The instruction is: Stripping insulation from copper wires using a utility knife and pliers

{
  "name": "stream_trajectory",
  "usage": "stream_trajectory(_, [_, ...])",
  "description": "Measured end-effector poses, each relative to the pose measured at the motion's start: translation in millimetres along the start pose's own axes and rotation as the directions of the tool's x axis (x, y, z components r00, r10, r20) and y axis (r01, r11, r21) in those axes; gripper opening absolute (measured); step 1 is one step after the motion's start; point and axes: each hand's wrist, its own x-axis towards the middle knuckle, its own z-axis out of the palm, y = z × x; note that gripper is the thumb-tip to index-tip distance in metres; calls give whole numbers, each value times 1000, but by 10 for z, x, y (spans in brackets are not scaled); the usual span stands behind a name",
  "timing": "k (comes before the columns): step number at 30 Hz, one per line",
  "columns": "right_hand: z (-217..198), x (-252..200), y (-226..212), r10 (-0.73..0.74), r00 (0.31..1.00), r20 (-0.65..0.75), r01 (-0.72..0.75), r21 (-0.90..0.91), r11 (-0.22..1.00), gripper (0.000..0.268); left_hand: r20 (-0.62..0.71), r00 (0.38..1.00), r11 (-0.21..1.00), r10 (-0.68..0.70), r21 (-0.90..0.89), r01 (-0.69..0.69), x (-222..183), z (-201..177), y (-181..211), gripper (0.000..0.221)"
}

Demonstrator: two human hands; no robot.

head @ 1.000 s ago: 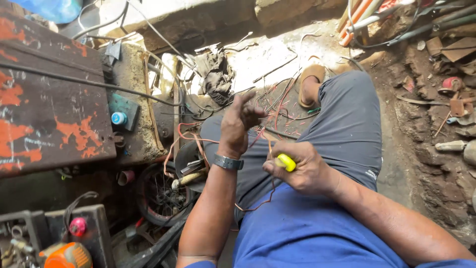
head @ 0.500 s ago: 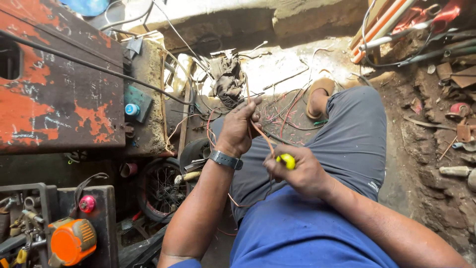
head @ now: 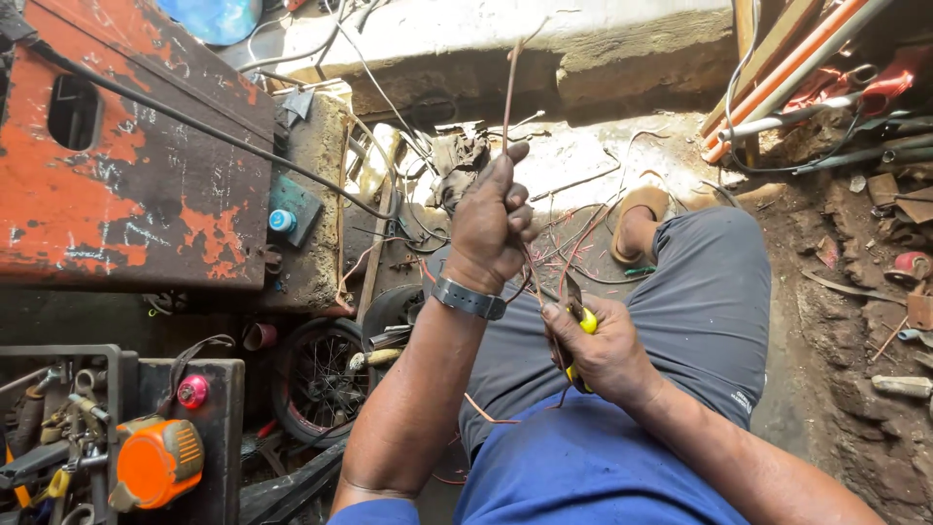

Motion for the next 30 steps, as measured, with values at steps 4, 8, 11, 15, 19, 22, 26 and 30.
stream_trajectory(4, [-53, 134, 389, 12, 1000, -6, -13, -118, 993, 35, -12, 1000, 992, 20, 121, -19, -79, 284, 98, 32])
stream_trajectory(8, [-101, 191, 340, 22, 1000, -5, -23, -93, 995, 29, 18, 999, 979, 49, 195, -52, -115, 321, 63, 30])
stream_trajectory(11, [-217, 341, 0, -27, 986, -164, 12, -94, 995, 18, 42, 998, 982, 35, 184, -42, -253, 186, 21, 31])
stream_trajectory(15, [-461, 794, -284, -134, 982, -130, 173, 365, 915, 59, 98, 992, 977, -78, 205, 57, -537, 151, -188, 24])
stream_trajectory(19, [-613, 1034, -387, -158, 972, -175, 224, 467, 855, 52, 94, 985, 973, -142, 198, 121, -587, -16, -452, 28])
stream_trajectory(22, [-769, 1114, -368, -109, 928, -356, 262, 416, 871, 40, 50, 998, 958, -27, 287, 11, -761, 16, -490, 42])
stream_trajectory(26, [-1096, 1198, -326, -188, 759, -624, 427, 260, 866, 20, -6, 1000, 904, 8, 428, -5, -813, -7, -678, 25])
stream_trajectory(30, [-1221, 919, -615, -384, 720, -578, 481, 17, 876, 16, 152, 971, 812, -184, 581, 63, -987, 184, -626, 23])
